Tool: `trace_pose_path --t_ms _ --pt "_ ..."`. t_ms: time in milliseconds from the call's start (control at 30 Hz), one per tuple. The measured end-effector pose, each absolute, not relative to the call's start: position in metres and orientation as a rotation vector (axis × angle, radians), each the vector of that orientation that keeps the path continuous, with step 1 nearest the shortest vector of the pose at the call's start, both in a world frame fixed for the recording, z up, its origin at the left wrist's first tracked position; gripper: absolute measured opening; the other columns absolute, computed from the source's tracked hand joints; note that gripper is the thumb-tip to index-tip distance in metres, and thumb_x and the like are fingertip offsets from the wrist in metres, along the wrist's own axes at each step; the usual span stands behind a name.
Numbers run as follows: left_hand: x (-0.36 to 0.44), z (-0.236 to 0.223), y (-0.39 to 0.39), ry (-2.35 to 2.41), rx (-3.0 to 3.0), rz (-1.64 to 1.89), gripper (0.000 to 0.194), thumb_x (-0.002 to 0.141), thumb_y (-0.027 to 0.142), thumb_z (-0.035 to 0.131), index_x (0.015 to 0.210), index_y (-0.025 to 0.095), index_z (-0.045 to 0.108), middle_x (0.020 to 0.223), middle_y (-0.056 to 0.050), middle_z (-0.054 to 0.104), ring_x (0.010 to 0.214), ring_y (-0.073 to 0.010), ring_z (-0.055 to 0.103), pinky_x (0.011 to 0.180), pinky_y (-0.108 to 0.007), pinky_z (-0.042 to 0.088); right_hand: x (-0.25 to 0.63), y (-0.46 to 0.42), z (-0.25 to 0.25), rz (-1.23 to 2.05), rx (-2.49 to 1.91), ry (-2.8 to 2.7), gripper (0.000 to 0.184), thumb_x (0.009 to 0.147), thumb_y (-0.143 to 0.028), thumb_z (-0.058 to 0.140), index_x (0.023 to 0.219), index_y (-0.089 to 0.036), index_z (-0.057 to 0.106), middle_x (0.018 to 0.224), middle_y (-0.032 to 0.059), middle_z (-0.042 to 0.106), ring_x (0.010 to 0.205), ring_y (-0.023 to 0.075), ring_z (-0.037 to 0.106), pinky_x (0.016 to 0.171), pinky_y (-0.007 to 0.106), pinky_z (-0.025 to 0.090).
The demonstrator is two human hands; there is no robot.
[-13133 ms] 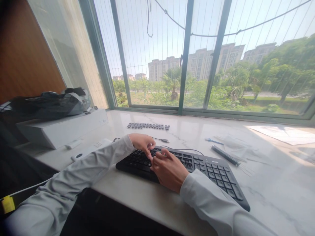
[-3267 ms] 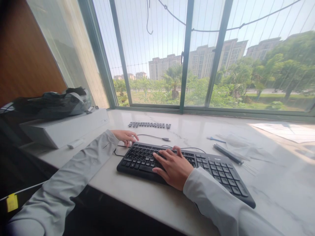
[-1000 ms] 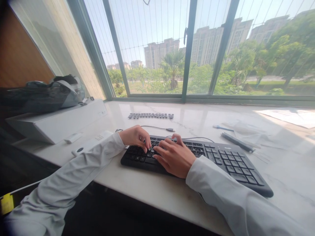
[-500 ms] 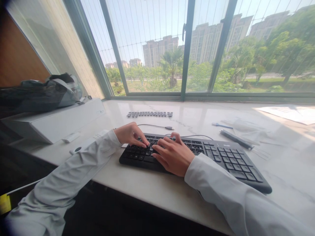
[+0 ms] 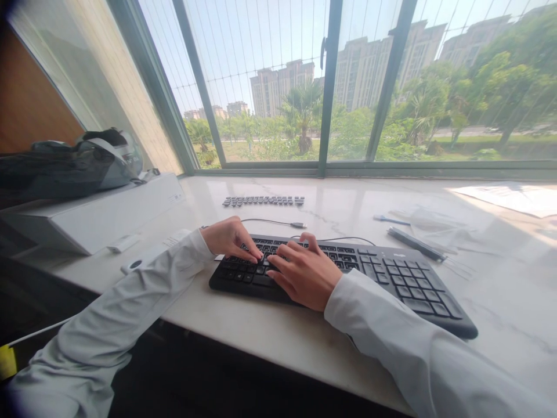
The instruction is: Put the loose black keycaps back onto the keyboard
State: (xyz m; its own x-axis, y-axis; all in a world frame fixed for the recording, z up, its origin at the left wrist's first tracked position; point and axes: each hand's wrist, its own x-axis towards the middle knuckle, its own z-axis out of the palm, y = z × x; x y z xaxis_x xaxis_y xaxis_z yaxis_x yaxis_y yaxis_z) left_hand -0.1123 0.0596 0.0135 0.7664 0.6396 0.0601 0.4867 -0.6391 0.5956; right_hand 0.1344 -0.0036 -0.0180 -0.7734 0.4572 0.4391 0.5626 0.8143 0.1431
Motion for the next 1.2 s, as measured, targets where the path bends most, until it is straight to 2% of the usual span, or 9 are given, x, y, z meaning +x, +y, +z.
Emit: trace_pose_path --t_ms 267,567,967,1200 --pt "-0.1134 0.0108 0.0628 0.795 2.367 0.434 0.025 0.063 0.036 0.081 0.083 0.021 0.08 0.066 -0.004 0.074 0.053 -0.0114 0.064 0.045 -0.016 0.041 0.1346 -0.0041 -0.0167 -0.359 -0.773 -2.625 0.028 0.098 -0.033 0.042 0.116 -0.021 0.061 0.097 0.0056 0.066 0.092 0.0189 0.058 0.094 0.041 0.02" --pt "-0.1128 0.0126 0.0621 0.802 2.378 0.428 0.025 0.063 0.038 0.081 0.082 0.021 0.08 0.063 -0.004 0.073 0.054 -0.0116 0.064 0.046 -0.017 0.04 0.1337 -0.0041 -0.0169 -0.378 -0.764 -2.622 0.028 0.098 -0.034 0.042 0.115 -0.021 0.061 0.095 0.0057 0.065 0.091 0.0189 0.057 0.093 0.04 0.02" --pt "-0.1093 0.0151 0.0592 0.829 2.439 0.432 0.027 0.064 0.041 0.08 0.081 0.019 0.08 0.058 -0.002 0.071 0.049 -0.008 0.055 0.045 -0.018 0.033 0.1336 -0.0047 -0.015 -0.394 -0.757 -2.627 0.03 0.098 -0.034 0.04 0.117 -0.021 0.059 0.095 0.0056 0.065 0.093 0.0188 0.056 0.093 0.04 0.019" --pt "-0.1092 0.0129 0.061 0.883 2.406 0.364 0.034 0.067 0.044 0.077 0.085 0.016 0.08 0.045 0.001 0.059 0.04 -0.0047 0.034 0.04 -0.022 0.022 0.1328 -0.008 -0.0138 -0.412 -0.724 -2.638 0.034 0.099 -0.035 0.039 0.125 -0.024 0.056 0.102 0.0069 0.065 0.094 0.0195 0.056 0.093 0.041 0.021"
